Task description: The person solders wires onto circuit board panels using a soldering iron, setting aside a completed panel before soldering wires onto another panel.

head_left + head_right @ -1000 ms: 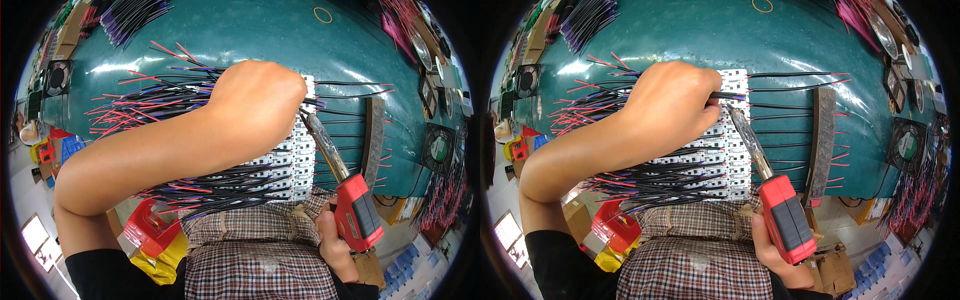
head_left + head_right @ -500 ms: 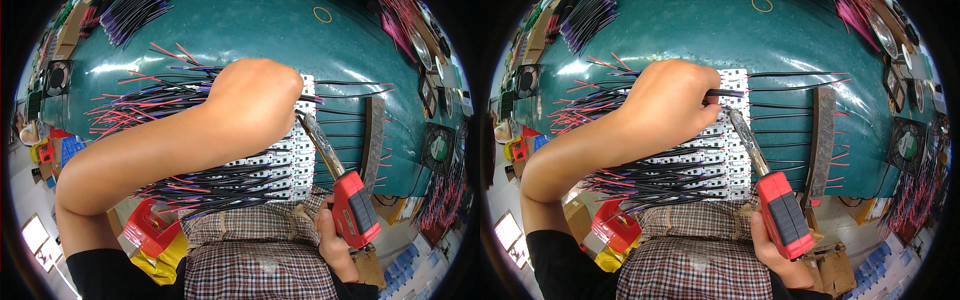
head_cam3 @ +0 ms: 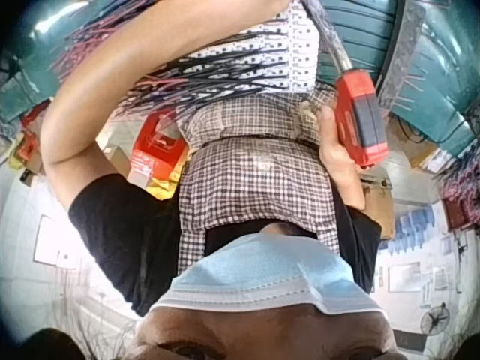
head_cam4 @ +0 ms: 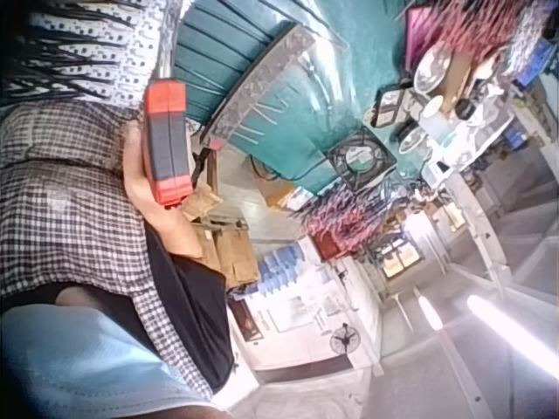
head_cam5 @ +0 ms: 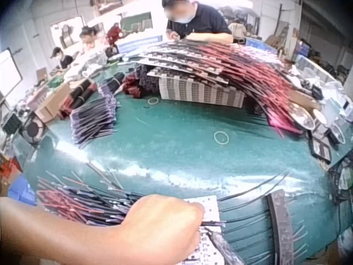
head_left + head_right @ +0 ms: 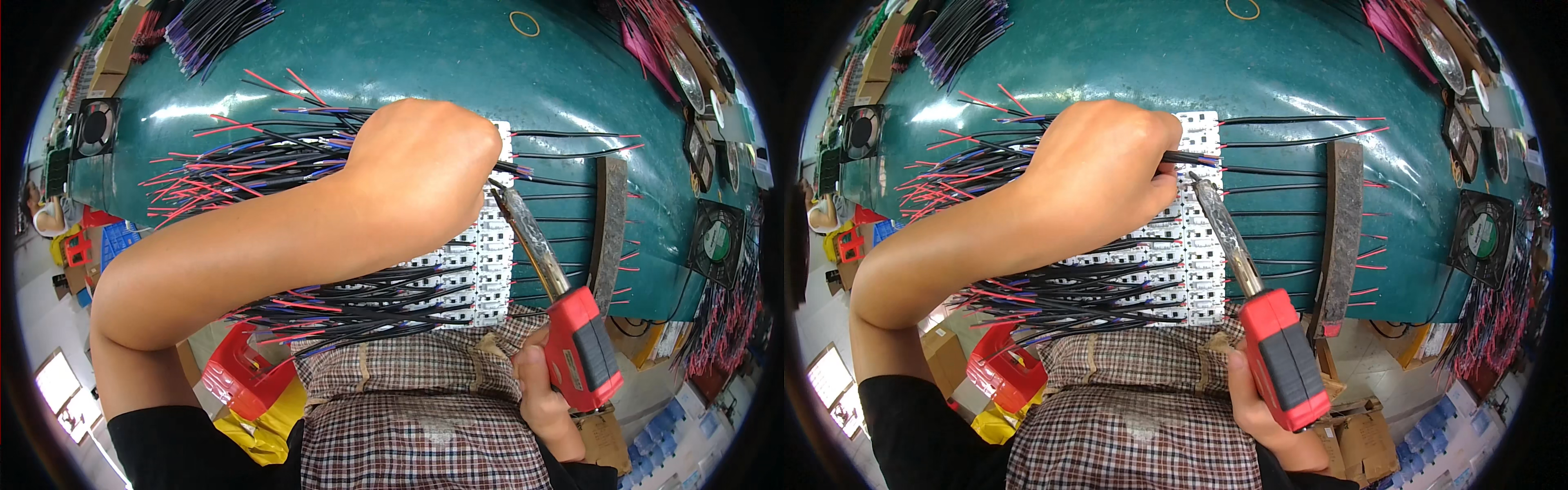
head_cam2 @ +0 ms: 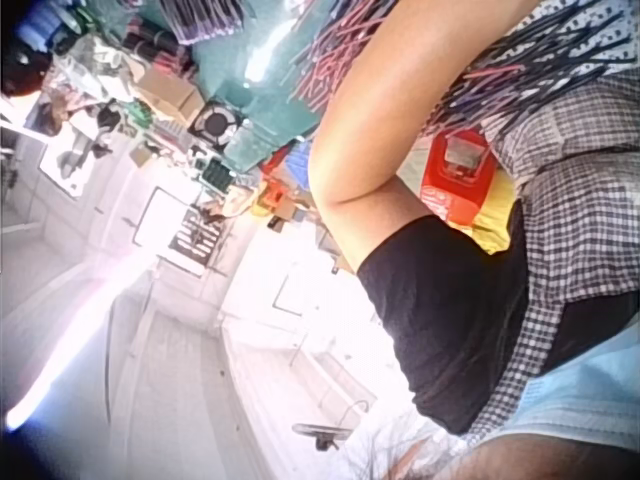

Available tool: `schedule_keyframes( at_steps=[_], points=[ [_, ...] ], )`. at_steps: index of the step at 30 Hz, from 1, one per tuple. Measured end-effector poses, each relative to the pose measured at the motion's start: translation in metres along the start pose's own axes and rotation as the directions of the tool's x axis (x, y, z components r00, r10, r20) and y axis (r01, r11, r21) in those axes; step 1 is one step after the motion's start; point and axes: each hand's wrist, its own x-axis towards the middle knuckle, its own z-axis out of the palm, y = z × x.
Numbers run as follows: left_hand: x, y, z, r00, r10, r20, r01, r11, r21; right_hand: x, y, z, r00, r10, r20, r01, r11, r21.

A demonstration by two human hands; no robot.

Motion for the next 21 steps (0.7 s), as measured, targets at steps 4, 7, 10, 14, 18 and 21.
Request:
schedule_keyframes(
  at_steps=[4,7,10,14,18,21],
  points=[
    [0.0,0.001,-0.002,1.0,-0.01,0.019,0.01,1.0,0.017,-0.002,0.004,-0.005,0.998,-0.058,0.005,0.058,0.998,0.039],
    [0.001,-0.002,-0.001,0.999,-0.012,0.037,0.01,0.999,0.03,0.002,0.007,0.002,0.974,-0.217,-0.06,0.221,0.973,0.064],
    [-0.002,-0.001,-0.006,0.999,-0.017,0.039,0.017,1.0,-0.012,0.001,0.015,0.003,0.961,-0.253,-0.111,0.257,0.966,0.025],
    [-0.009,-0.004,-0.021,0.999,-0.021,0.036,0.023,0.997,-0.069,-0.001,0.006,0.007,0.976,-0.167,-0.142,0.19,0.968,0.167],
    [-0.031,-0.011,-0.069,0.969,-0.018,-0.247,-0.002,0.997,-0.08,-0.002,0.0,0.004,0.982,-0.134,-0.137,0.165,0.953,0.254],
    [-0.062,0.0,-0.104,0.895,-0.064,-0.441,0.073,0.997,0.004,-0.005,0.005,0.003,0.979,-0.107,-0.176,0.153,0.949,0.276]
  ],
)
